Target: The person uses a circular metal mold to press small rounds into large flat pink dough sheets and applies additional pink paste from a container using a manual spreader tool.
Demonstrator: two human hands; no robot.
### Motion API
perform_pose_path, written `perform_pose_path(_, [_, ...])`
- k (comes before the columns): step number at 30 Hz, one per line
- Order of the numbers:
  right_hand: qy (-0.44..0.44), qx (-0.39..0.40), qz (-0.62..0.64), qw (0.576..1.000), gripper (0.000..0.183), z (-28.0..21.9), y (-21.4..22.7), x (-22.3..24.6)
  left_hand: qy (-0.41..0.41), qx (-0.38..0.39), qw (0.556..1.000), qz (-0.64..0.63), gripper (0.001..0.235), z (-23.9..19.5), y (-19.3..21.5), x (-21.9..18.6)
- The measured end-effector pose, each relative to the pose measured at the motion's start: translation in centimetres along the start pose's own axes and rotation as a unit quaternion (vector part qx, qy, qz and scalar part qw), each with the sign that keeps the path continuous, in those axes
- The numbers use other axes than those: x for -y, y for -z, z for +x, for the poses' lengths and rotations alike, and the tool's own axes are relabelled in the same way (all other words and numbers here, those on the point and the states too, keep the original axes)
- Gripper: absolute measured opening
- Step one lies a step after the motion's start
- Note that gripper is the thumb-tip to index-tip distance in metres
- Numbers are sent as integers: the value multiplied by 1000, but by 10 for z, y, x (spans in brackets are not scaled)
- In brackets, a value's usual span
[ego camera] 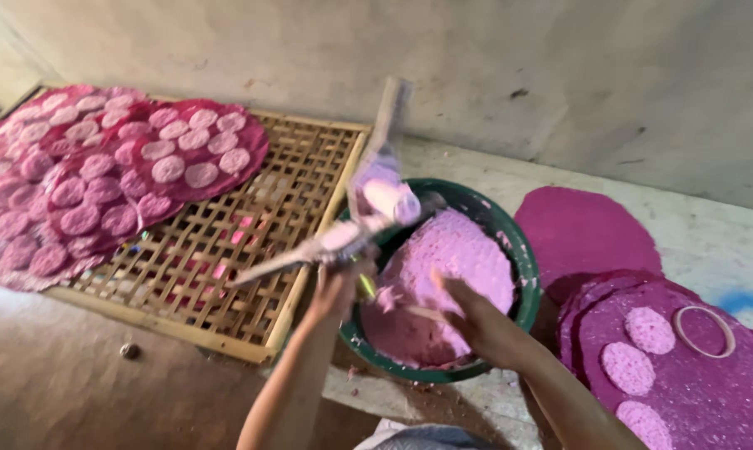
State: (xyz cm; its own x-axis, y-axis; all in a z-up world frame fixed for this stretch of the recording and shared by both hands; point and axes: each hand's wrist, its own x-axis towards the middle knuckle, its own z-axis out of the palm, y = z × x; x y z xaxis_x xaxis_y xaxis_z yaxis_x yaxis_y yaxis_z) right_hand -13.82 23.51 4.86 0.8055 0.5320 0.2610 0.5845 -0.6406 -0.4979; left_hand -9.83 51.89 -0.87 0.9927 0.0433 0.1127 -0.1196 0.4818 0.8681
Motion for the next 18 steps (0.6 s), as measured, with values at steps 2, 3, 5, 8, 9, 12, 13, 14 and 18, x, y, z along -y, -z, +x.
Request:
perform_pose_path(2, [102,-154,161,969,72,4,10,-5,153,76,985,-34,34,-31,-39,19])
perform_pose_path(3, [83,-191,416,885,76,4,17,-6,231,113,965,-50,32,-47,-61,28])
perform_pose_path(5, [95,-163,712,677,78,-6,42,-4,384,181,896,-129,34,-72,-103,39])
perform_pose_path(8, [157,-104,787,588,75,-33,88,3,356,291,888,-21,42,-85,-139,31])
perform_pose_path(9, [148,-150,742,637,73,-45,104,6,297,329,894,63,46,-83,-146,24])
perform_pose_path(12, [97,-254,450,851,70,-93,144,16,-43,395,912,97,56,-76,-160,2])
perform_pose_path(13, [70,-274,312,907,71,-107,149,19,20,401,910,106,47,-75,-168,0])
perform_pose_path(14, [117,-252,237,931,68,-119,152,20,83,406,903,115,38,-78,-176,0])
perform_pose_path(18, [206,-179,43,961,66,-160,155,23,126,464,831,281,23,-102,-219,23])
